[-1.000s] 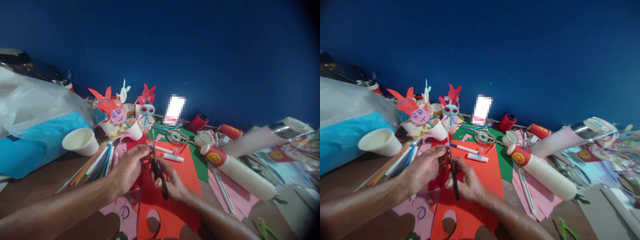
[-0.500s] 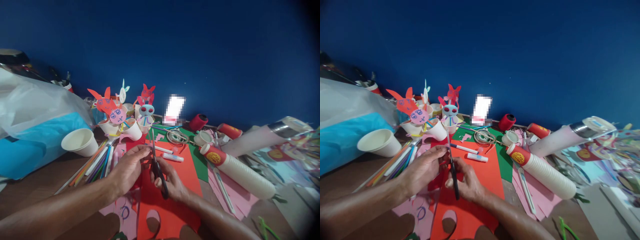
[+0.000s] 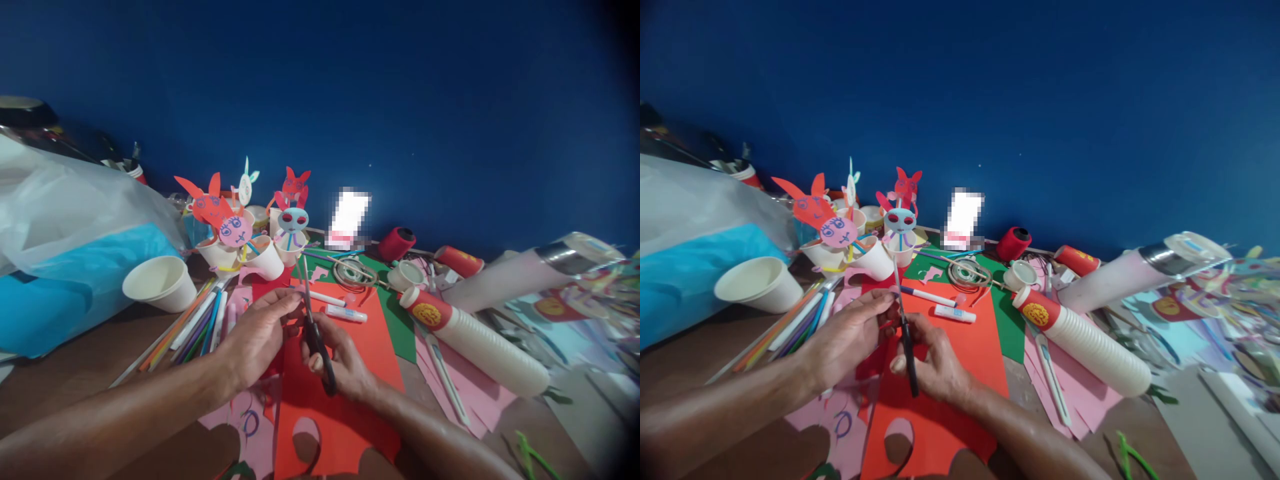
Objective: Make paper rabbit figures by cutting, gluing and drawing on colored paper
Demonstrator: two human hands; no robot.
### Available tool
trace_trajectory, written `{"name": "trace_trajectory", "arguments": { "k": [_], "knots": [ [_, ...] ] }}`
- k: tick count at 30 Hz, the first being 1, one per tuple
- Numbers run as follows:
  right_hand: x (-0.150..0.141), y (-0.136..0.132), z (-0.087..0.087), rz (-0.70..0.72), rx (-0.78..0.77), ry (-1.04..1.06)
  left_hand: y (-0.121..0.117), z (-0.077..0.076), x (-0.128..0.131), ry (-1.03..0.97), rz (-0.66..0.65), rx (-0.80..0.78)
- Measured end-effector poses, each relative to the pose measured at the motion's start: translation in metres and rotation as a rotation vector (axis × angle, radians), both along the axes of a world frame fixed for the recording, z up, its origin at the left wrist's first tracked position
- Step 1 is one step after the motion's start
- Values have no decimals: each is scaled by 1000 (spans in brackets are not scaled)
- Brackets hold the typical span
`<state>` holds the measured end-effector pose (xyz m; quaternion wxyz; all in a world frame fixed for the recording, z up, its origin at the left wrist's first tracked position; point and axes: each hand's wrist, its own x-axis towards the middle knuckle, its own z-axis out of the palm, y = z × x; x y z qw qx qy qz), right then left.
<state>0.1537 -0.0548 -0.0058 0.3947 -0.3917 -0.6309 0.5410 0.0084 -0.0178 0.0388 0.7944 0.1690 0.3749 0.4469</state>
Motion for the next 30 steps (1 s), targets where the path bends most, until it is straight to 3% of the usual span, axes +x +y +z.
{"name": "trace_trajectory", "arguments": {
  "k": [30],
  "knots": [
    [1,0,2,-27,-60,31,2,-1,-3,-1,-50,27]
  ]
}}
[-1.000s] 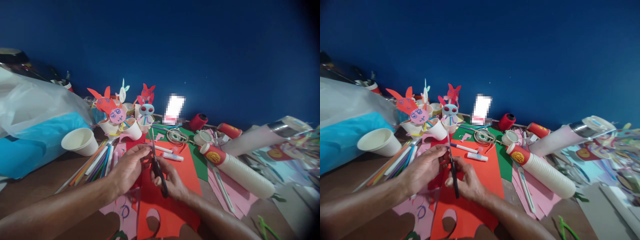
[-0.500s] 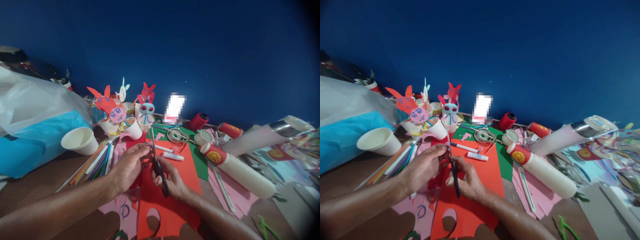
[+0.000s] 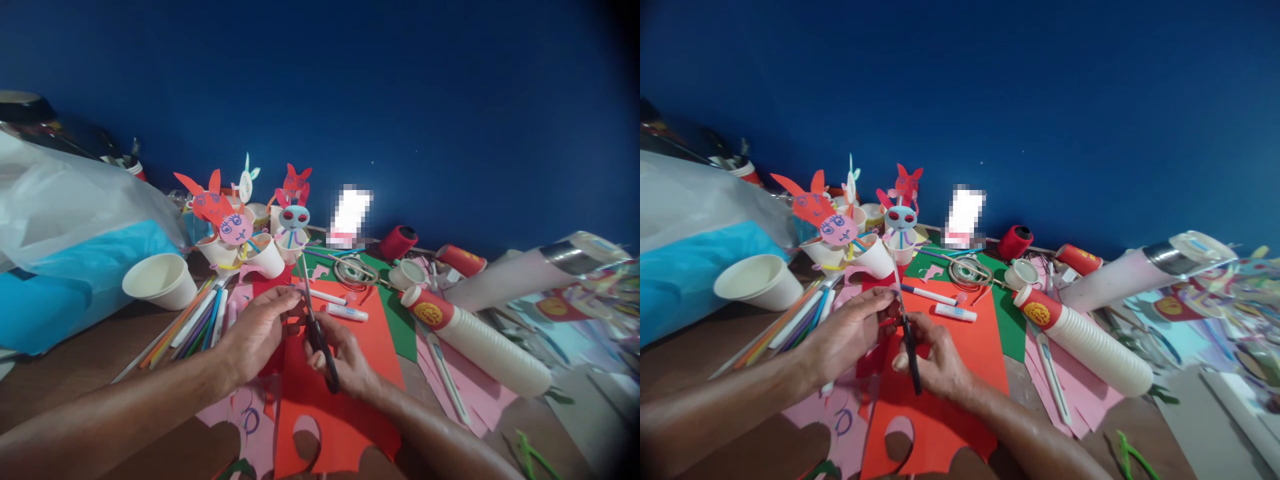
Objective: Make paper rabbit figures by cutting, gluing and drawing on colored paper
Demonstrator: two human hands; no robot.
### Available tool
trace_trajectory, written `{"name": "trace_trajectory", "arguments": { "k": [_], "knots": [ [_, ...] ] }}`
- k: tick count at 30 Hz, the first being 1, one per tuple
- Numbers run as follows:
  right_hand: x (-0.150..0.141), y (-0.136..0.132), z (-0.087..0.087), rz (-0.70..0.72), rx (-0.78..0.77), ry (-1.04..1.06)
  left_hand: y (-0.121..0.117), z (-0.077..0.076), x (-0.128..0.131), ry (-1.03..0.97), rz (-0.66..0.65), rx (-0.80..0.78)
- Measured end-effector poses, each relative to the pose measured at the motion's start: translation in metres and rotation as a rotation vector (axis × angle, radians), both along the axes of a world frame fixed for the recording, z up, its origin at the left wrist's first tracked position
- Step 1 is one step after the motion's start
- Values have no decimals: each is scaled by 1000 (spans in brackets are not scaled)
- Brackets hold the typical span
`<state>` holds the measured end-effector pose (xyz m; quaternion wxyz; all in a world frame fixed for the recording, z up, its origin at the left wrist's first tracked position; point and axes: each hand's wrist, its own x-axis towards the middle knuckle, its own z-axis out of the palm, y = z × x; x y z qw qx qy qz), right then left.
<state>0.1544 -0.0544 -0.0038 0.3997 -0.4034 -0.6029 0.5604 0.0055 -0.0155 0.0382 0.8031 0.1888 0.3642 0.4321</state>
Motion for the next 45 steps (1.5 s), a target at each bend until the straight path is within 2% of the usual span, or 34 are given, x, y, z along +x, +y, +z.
{"name": "trace_trajectory", "arguments": {
  "k": [28,45],
  "knots": [
    [2,0,-3,-19,-51,8,4,-11,-2,48,-11,49],
    [4,-1,-4,1,-97,42,4,-12,-3,80,-24,62]
  ]
}}
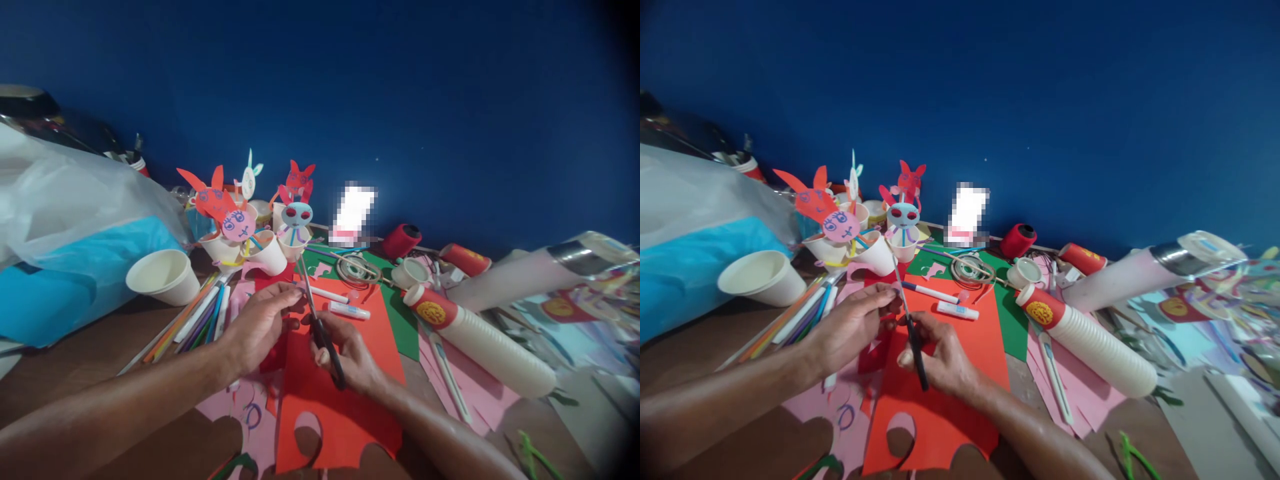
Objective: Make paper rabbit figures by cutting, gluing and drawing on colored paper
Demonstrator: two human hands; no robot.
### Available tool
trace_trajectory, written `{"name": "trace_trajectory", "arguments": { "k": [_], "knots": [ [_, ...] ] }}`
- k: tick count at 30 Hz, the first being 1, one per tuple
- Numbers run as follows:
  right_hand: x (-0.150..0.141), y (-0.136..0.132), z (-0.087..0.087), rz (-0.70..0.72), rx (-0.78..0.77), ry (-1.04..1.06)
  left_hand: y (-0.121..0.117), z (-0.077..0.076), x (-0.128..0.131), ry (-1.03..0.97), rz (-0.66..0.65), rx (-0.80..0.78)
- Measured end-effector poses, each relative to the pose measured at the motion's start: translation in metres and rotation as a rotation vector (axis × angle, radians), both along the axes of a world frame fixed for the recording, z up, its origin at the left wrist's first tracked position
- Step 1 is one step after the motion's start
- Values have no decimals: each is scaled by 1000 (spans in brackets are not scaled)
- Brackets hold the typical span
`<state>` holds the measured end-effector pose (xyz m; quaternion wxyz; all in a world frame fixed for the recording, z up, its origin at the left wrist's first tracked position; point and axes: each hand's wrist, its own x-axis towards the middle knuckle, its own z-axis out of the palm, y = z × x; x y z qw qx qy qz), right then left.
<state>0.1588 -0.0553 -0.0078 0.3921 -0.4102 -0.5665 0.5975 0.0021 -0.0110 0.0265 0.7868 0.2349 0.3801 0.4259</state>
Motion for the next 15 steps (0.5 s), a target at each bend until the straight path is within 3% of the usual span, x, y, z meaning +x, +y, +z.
{"name": "trace_trajectory", "arguments": {
  "k": [15],
  "knots": [
    [3,1,5,10,-42,-41,6,4,-4,207,-2,106]
  ]
}}
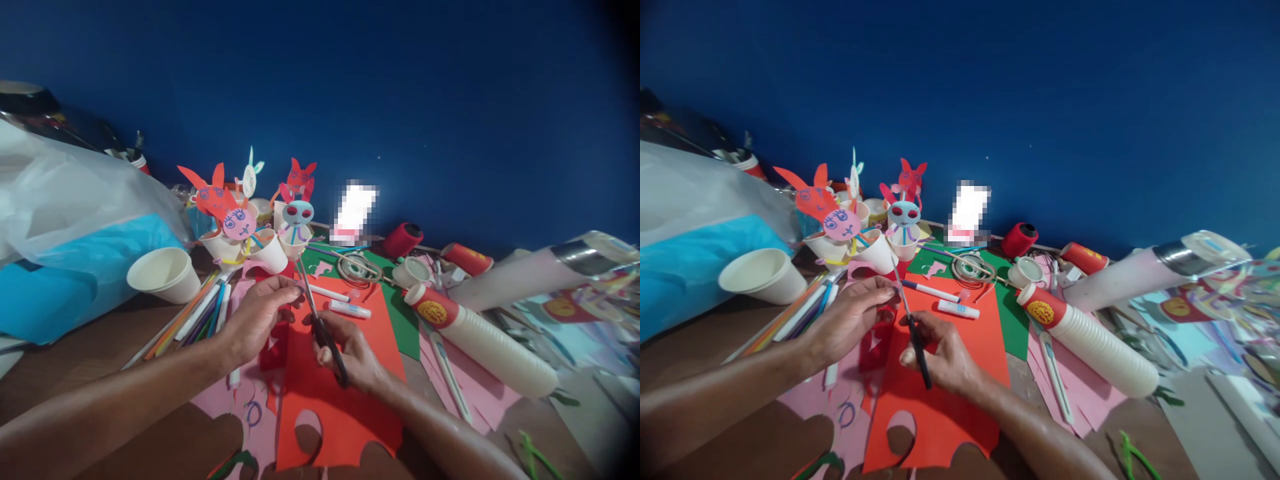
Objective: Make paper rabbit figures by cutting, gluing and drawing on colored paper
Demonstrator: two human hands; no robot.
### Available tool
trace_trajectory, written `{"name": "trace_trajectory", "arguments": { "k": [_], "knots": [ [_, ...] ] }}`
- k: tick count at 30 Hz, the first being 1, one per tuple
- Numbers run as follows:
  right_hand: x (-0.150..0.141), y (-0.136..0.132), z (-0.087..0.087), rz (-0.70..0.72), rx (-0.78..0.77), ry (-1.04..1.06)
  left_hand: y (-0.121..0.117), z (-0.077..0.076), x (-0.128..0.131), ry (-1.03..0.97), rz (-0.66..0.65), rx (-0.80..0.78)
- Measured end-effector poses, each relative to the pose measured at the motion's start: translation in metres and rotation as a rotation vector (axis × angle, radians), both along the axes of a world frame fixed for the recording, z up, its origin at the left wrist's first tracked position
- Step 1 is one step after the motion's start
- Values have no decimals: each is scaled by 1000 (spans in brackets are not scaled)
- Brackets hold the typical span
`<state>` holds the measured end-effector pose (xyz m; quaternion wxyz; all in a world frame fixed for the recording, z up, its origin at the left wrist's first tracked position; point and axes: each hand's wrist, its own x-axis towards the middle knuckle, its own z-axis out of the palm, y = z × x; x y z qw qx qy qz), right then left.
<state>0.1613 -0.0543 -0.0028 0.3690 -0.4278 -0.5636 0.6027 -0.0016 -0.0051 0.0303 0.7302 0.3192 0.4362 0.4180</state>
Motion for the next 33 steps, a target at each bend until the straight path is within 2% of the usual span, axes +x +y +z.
{"name": "trace_trajectory", "arguments": {
  "k": [8,16,24,33],
  "knots": [
    [1,0,0,-8,-11,3,-2,-2,0,14,-56,2],
    [1,0,-2,8,11,-2,-1,-9,2,-17,-55,-33],
    [1,0,-4,-3,3,8,-2,-3,0,-21,-44,-28],
    [2,-1,-5,10,0,9,-1,-2,0,-47,-22,-37]
  ]
}}
